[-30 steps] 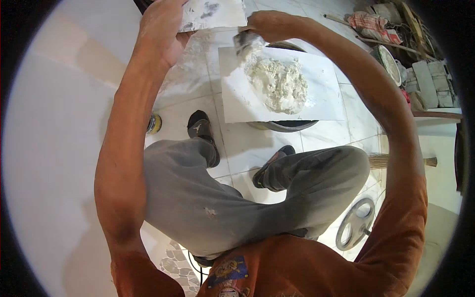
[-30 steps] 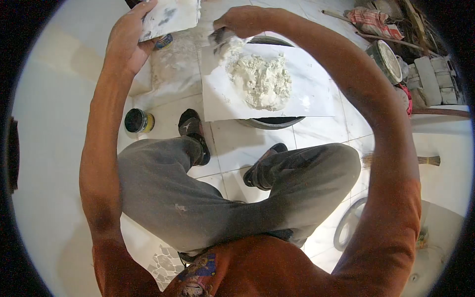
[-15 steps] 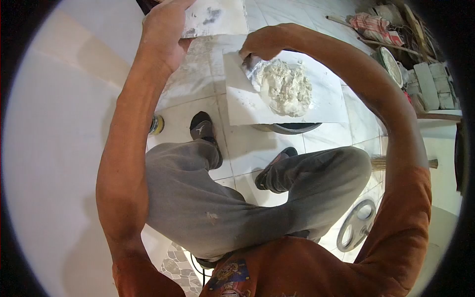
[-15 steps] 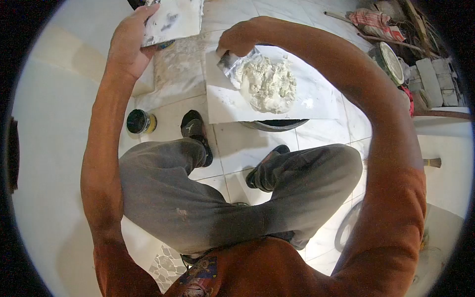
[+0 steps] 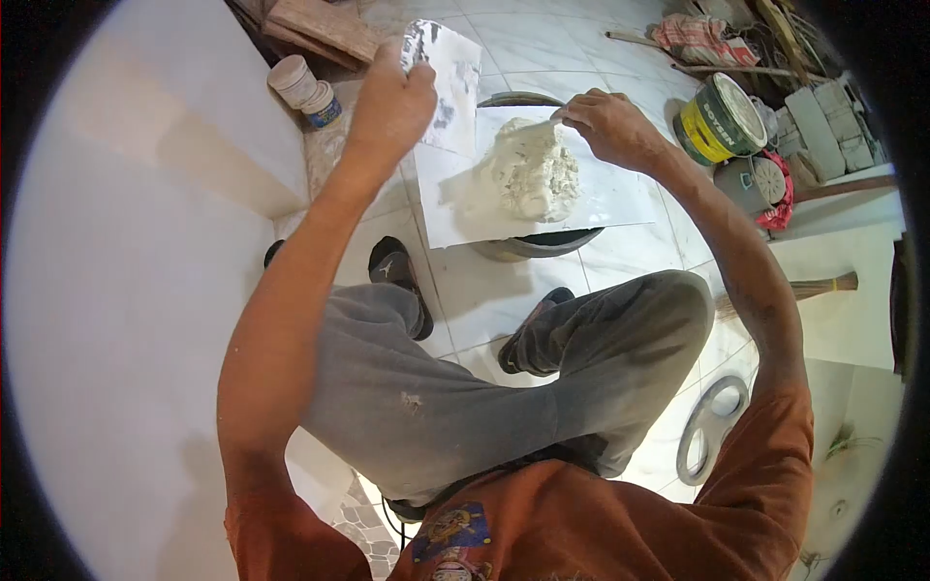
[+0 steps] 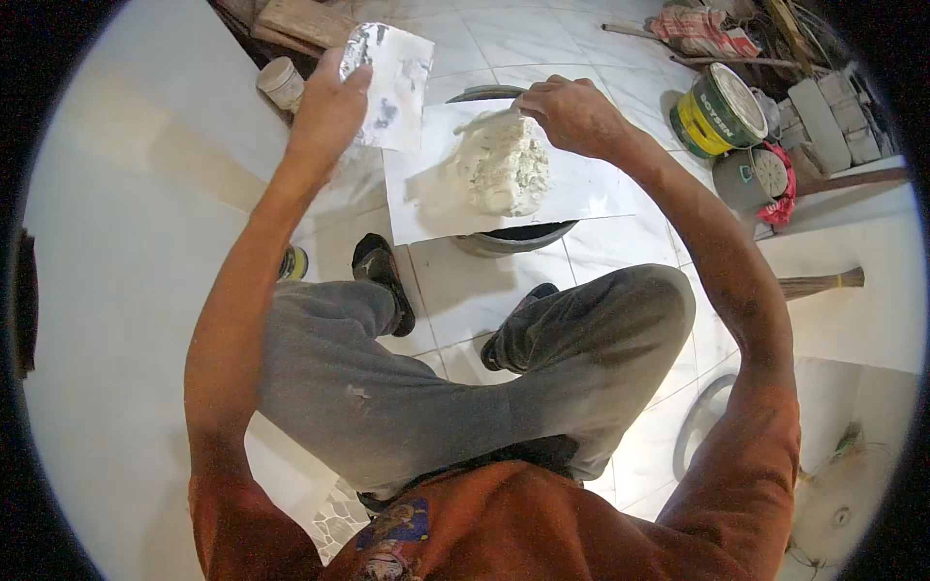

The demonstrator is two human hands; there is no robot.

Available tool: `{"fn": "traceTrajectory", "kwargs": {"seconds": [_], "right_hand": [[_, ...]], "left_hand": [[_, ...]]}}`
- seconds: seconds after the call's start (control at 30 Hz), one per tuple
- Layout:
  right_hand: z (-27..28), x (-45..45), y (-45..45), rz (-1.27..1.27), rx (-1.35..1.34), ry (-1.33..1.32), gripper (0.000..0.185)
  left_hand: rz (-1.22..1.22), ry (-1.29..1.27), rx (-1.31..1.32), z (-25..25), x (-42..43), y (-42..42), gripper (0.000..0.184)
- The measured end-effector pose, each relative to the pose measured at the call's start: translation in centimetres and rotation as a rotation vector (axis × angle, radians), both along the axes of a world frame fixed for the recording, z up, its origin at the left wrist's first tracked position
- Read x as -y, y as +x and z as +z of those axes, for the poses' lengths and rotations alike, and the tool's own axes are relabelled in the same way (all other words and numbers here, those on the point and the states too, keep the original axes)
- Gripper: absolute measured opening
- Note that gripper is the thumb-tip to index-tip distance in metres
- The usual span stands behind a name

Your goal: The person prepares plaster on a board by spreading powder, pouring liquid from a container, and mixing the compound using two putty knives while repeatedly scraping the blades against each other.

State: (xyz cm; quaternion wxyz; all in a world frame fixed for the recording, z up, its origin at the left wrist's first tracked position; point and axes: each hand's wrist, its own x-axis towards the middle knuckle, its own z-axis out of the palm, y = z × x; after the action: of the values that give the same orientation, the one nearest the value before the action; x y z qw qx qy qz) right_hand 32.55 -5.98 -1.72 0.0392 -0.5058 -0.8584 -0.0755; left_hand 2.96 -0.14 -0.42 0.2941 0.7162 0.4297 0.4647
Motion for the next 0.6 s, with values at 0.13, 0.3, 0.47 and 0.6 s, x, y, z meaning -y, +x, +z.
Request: {"fn": "traceTrajectory", "kwargs": {"seconds": [0.13,0.3,0.47,0.6], "right_hand": [[1.9,1.8,0.1,-0.241,-0.173,-0.09,0.019],[3.9,3.2,-0.4,-0.437,-0.435,-0.19,0.026],[1.6,3.3,-0.6,-0.526,-1.136,-0.456,0.03],[1.0,3.6,-2.1,-0.573,-1.297,-0.419,0.029]], "left_hand": [[0.018,0.065,-0.137,0.4,1.6,2.6,0.032],[-0.033,0.157,-0.108,0.4,3.2,6.1,0.029],[-0.073,0.009,-0.212,1.5,6.0,9.1,0.026],[-0.144,0.043,-0.243,0.8,7.3,11.0,0.026]]}}
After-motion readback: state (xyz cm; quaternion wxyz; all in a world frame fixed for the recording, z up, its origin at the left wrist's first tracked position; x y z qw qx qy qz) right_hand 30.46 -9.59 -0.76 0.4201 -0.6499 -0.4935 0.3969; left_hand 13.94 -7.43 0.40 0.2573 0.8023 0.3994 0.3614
